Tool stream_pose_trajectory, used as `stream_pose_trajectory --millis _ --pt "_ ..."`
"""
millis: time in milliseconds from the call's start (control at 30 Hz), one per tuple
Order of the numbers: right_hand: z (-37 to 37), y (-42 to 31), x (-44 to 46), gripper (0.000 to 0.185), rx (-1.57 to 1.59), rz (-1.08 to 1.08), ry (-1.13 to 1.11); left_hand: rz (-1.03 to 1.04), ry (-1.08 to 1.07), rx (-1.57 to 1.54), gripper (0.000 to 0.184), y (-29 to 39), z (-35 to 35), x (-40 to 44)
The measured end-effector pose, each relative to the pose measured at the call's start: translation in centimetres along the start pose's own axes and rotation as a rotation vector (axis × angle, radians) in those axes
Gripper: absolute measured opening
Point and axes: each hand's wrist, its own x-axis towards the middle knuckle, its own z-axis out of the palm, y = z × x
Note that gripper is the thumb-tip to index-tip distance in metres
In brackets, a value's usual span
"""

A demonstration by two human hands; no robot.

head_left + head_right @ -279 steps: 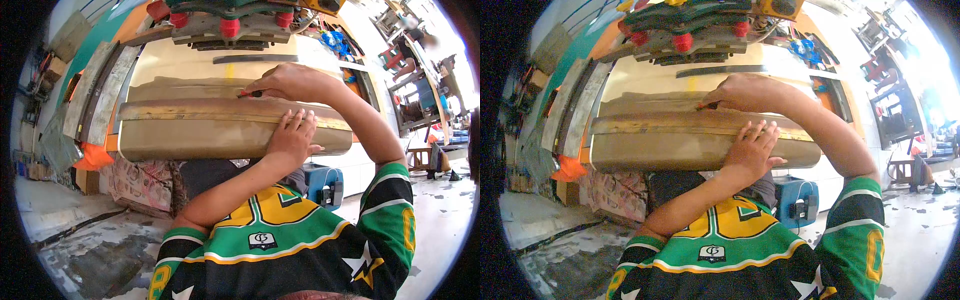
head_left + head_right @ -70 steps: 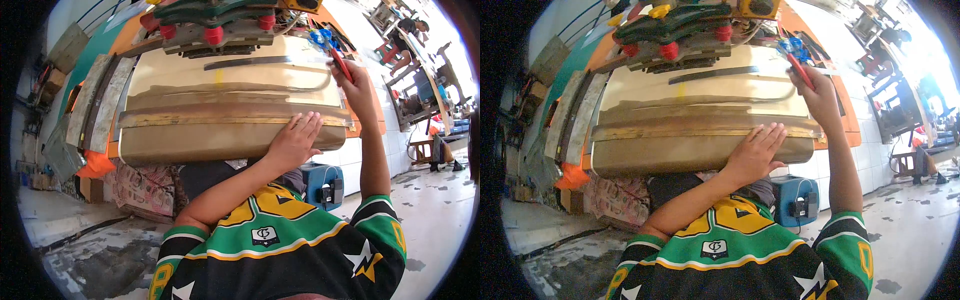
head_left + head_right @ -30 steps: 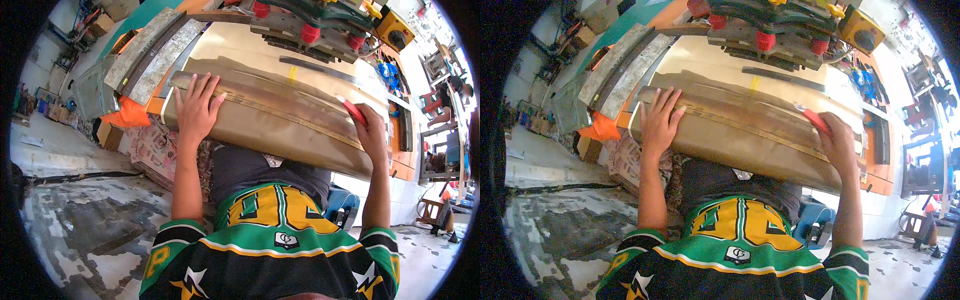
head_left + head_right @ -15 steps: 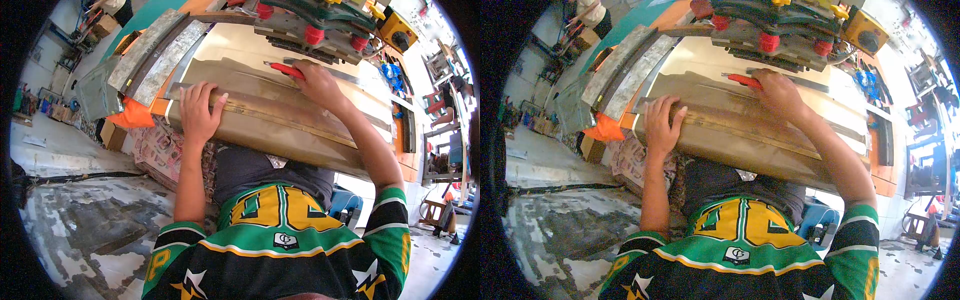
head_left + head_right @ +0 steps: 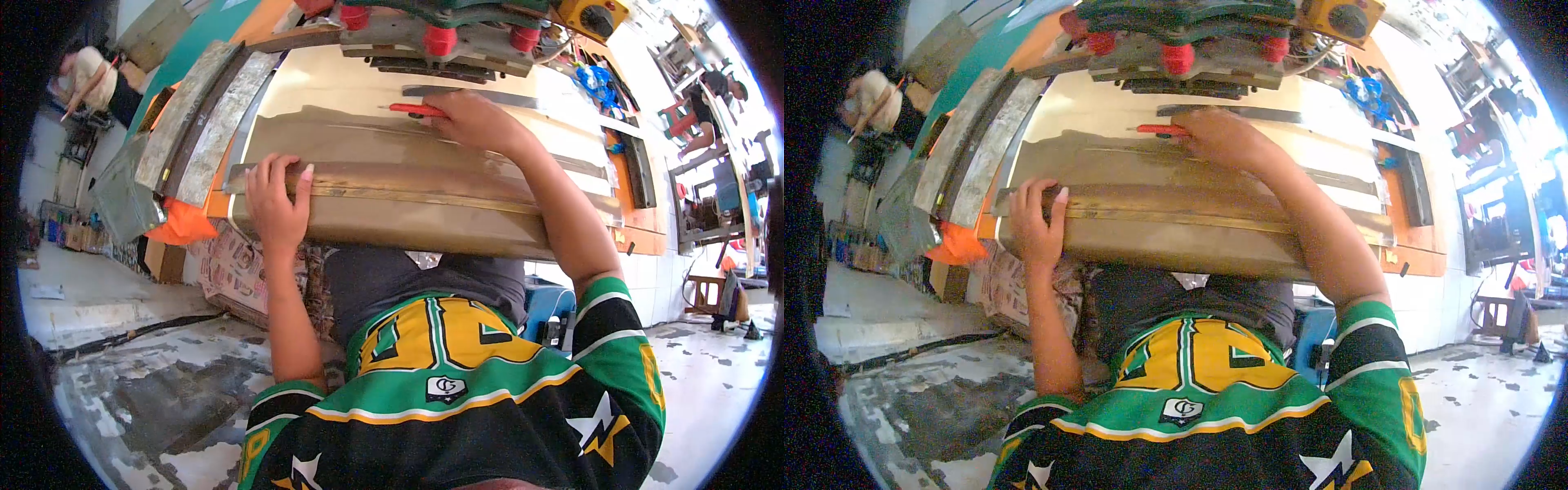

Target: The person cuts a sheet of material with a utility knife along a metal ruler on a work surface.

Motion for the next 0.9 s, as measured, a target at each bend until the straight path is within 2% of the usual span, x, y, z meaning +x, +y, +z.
stream_pose_trajectory --millis 67,167,267,333,400,600,733,900 --pt "-0.5 0.1 0.0 0.034 0.032 -0.011 -0.126 0.053 0.041 0.012 0.031 -0.2 0.2 0.0" --pt "-0.9 0.4 -0.4 0.038 -0.015 -0.047 -0.192 0.064 0.056 0.038 0.029 -0.1 0.2 0.0" --pt "-1.4 0.4 -0.7 0.037 -0.027 -0.027 -0.163 0.054 0.038 0.0 0.029 0.0 0.2 0.1" --pt "-2.2 0.4 -0.6 0.037 0.073 -0.014 -0.201 0.038 0.008 -0.017 0.03 -0.3 0.3 0.0" --pt "-2.0 0.7 -0.7 0.037 0.149 -0.133 -0.04 0.052 0.033 0.009 0.031 -0.3 0.4 0.0" --pt "-3.3 -0.3 -0.9 0.039 0.257 -0.034 -0.125 0.039 0.018 0.011 0.03 -0.2 0.1 0.2" --pt "-2.4 0.9 -0.5 0.038 0.251 -0.156 -0.044 0.068 0.052 0.032 0.03 -0.3 0.3 0.0" --pt "-2.9 0.4 -0.6 0.036 0.239 -0.048 -0.11 0.048 0.048 0.033 0.03 -0.1 0.2 0.0"
